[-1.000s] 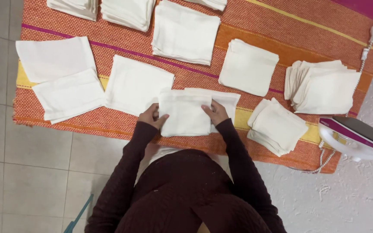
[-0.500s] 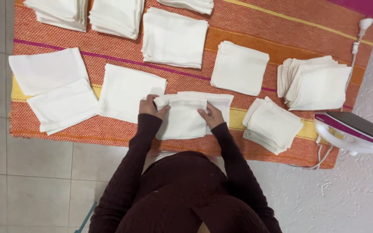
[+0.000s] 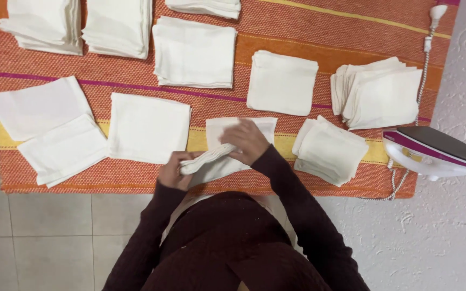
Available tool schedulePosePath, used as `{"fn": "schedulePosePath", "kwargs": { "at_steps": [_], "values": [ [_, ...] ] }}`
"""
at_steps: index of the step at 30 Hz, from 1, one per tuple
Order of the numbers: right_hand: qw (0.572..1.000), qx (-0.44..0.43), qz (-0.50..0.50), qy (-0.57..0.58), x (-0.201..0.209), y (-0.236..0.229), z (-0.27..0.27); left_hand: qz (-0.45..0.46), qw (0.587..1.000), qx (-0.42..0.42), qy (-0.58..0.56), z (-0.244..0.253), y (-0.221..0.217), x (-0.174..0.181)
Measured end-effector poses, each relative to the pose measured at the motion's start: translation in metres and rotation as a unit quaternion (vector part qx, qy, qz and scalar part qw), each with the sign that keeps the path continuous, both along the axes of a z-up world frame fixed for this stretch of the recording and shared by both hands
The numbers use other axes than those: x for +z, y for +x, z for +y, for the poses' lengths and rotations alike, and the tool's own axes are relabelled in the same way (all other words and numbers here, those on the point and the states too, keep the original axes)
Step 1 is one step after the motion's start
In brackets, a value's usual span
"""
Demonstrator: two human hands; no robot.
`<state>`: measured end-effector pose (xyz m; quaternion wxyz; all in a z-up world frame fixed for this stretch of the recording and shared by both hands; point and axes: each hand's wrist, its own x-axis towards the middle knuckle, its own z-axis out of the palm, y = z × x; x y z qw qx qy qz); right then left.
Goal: Folding and stacking white cloth linens on a table.
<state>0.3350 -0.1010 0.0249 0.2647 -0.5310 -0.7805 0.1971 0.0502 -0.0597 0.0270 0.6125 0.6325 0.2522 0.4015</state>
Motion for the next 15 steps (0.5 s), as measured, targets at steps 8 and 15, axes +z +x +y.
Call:
{"fn": "schedulePosePath", "kwargs": {
  "at_steps": [8,15],
  "values": [
    [0.965,-0.102,0.205,-0.13,0.068,0.07,-0.027,0.191,0.982,-0.005,0.012,0.056,0.039,0.076],
    [0.951,-0.278,0.015,0.135,0.145,0.149,0.001,0.074,0.961,-0.038,0.262,0.121,0.186,0.079]
  ]
}}
